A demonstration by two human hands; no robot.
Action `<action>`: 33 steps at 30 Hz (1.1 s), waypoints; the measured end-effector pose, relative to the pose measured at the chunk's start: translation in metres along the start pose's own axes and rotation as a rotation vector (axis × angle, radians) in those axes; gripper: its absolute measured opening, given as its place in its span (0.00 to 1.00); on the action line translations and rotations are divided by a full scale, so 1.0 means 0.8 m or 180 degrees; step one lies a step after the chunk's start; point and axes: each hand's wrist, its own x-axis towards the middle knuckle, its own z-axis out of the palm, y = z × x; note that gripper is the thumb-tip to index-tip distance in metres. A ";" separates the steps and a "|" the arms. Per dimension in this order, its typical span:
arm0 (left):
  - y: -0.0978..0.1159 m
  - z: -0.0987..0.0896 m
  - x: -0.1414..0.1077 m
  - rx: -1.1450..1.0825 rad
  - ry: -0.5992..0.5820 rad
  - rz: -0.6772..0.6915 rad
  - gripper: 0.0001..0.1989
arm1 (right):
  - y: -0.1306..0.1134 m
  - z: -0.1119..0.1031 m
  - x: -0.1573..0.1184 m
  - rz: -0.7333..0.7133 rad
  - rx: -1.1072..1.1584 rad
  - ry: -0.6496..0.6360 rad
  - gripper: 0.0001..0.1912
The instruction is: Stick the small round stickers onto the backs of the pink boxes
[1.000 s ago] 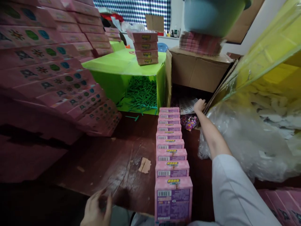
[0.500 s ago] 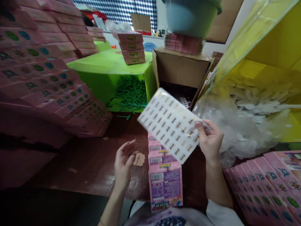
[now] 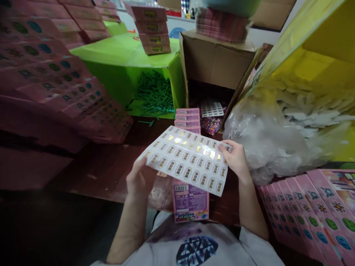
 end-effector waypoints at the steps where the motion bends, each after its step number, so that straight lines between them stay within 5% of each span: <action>1: 0.001 -0.007 0.002 0.0265 -0.0006 -0.0001 0.22 | 0.002 0.003 0.001 -0.0079 -0.0047 -0.0059 0.30; 5: -0.004 -0.026 0.009 0.0882 0.0221 0.0370 0.19 | -0.009 0.012 -0.008 -0.1125 -0.0689 0.0044 0.44; 7: -0.010 -0.026 0.008 0.0902 0.0279 0.0570 0.15 | -0.023 0.013 -0.018 -0.1592 -0.0934 -0.0501 0.42; 10: -0.018 -0.014 0.000 0.0779 0.0302 0.0600 0.12 | -0.049 0.019 -0.035 -0.1701 -0.0740 -0.1714 0.43; 12: -0.020 -0.002 -0.008 0.0660 0.0269 0.0537 0.10 | -0.062 0.031 -0.042 -0.1755 -0.0812 -0.1717 0.44; 16: -0.014 0.013 -0.021 0.0833 0.0245 0.0527 0.09 | -0.074 0.058 -0.042 -0.2013 -0.1020 -0.1236 0.10; 19: 0.001 0.007 -0.022 0.1146 0.0452 0.1182 0.13 | -0.075 0.066 -0.037 -0.1940 -0.0986 -0.1403 0.08; 21: 0.013 -0.002 -0.019 0.1350 0.0379 0.1613 0.25 | -0.076 0.065 -0.034 -0.1965 -0.0979 -0.1663 0.10; 23: 0.024 -0.013 -0.016 0.1586 -0.0020 0.1480 0.26 | -0.078 0.063 -0.030 -0.1913 -0.0887 -0.2021 0.12; 25: 0.028 -0.022 -0.013 0.1835 -0.0309 0.1115 0.13 | -0.078 0.062 -0.027 -0.1619 -0.0826 -0.2181 0.09; 30: 0.016 -0.031 -0.011 0.2167 0.0404 0.1512 0.05 | -0.073 0.060 -0.016 -0.0835 -0.0869 -0.1329 0.01; 33: 0.011 -0.032 -0.009 0.2188 0.0575 0.1634 0.06 | -0.070 0.056 -0.013 -0.0601 -0.0707 -0.1246 0.04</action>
